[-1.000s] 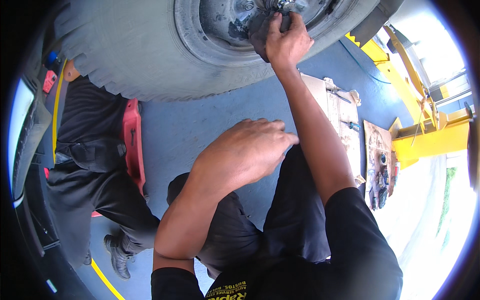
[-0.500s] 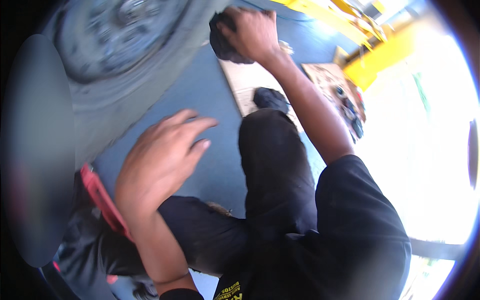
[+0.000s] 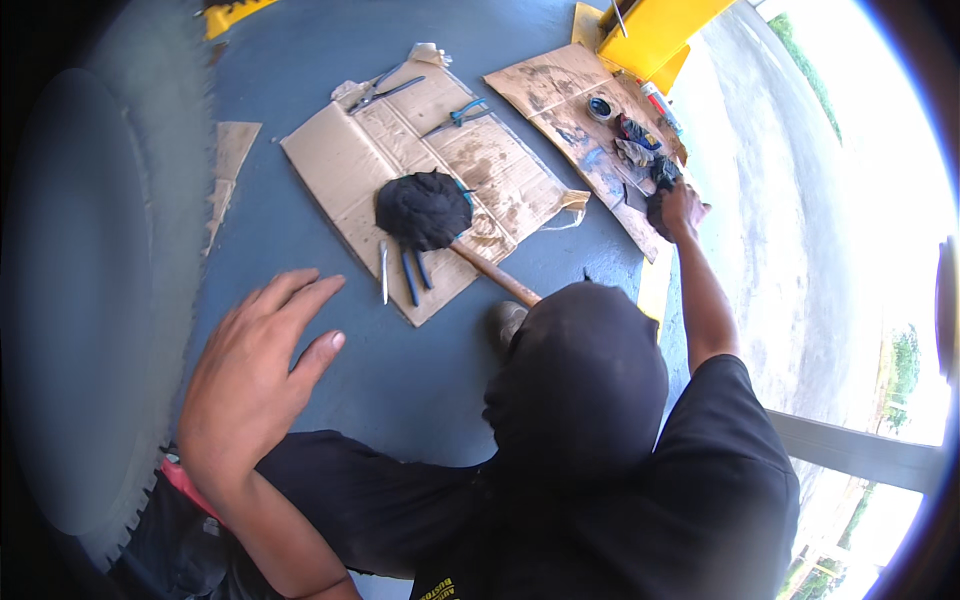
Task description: The person works on a vehicle's wheel hub while the vehicle is raised on a lift. They use pliers, a hammer, and a screwdriver to remove and adjust components in the hub area, then wipe the area with a cloth. A second person is visible nearby but not actively assisting.
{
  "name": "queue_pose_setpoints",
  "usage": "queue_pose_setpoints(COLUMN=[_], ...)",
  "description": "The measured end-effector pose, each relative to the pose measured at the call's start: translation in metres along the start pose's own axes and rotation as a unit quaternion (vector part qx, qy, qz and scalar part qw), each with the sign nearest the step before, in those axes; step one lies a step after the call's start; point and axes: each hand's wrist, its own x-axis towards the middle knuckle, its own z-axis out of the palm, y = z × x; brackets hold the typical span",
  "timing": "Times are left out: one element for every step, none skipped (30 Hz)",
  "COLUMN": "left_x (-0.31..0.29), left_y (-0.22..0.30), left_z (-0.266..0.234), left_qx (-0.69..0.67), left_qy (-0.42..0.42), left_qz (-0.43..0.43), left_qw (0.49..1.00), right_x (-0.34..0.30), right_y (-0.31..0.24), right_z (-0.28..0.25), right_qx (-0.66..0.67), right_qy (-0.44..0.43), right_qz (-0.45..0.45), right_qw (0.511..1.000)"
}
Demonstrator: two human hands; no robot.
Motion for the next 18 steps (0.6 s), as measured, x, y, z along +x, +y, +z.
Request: queue_pose_setpoints(left_x=[0.011,0.027,0.038,0.049,0.056,0.069,0.083,0.094,0.105,0.116,0.124,0.13,0.135,0.137,0.139,0.133,0.123,0.118], left_y=[0.008,0.014,0.021,0.026,0.031,0.036,0.041,0.046,0.049,0.052,0.053,0.054,0.056,0.055,0.055,0.055,0.054,0.052], left_z=[0.002,0.006,0.01,0.012,0.015,0.021,0.025,0.027,0.03,0.035,0.037,0.038,0.039,0.039,0.039,0.033,0.026,0.024], left_qx=[0.006,0.007,0.014,0.02,0.031,0.031,0.032,0.036,0.042,0.048,0.056,0.065,0.074,0.079,0.077,0.077,0.081,0.094], left_qy=[-0.008,-0.023,-0.028,-0.033,-0.036,-0.047,-0.057,-0.065,-0.074,-0.082,-0.087,-0.091,-0.093,-0.093,-0.096,-0.092,-0.082,-0.083], left_qz=[-0.011,-0.014,-0.03,-0.046,-0.071,-0.075,-0.08,-0.093,-0.093,-0.093,-0.097,-0.098,-0.102,-0.107,-0.098,-0.11,-0.13,-0.121], left_qw=[1.0,1.0,0.999,0.998,0.996,0.996,0.995,0.993,0.992,0.991,0.99,0.989,0.988,0.987,0.988,0.987,0.985,0.985], right_x=[0.021,0.045,0.059,0.075,0.086,0.099,0.111,0.119,0.124,0.125,0.122,0.12,0.12,0.123,0.127,0.127,0.12,0.117], right_y=[0.018,0.053,0.065,0.073,0.063,0.08,0.094,0.096,0.099,0.102,0.098,0.095,0.091,0.091,0.092,0.089,0.082,0.083], right_z=[0.01,0.033,0.048,0.064,0.076,0.089,0.103,0.112,0.121,0.13,0.141,0.149,0.155,0.165,0.172,0.178,0.178,0.169], right_qx=[0.016,-0.011,-0.033,-0.041,-0.044,-0.017,-0.002,0.019,0.042,0.021,0.005,-0.012,0.016,0.042,0.068,0.074,0.091,0.06], right_qy=[-0.014,0.014,0.036,0.031,0.022,0.037,0.029,-0.016,-0.06,-0.09,-0.118,-0.145,-0.14,-0.132,-0.124,-0.091,-0.055,-0.116], right_qz=[0.033,0.055,0.069,0.093,0.111,0.096,0.065,0.008,-0.049,-0.064,-0.083,-0.103,-0.088,-0.076,-0.067,-0.131,-0.201,-0.175], right_qw=[0.999,0.998,0.996,0.994,0.993,0.995,0.997,1.0,0.996,0.994,0.99,0.984,0.986,0.987,0.988,0.984,0.974,0.976])
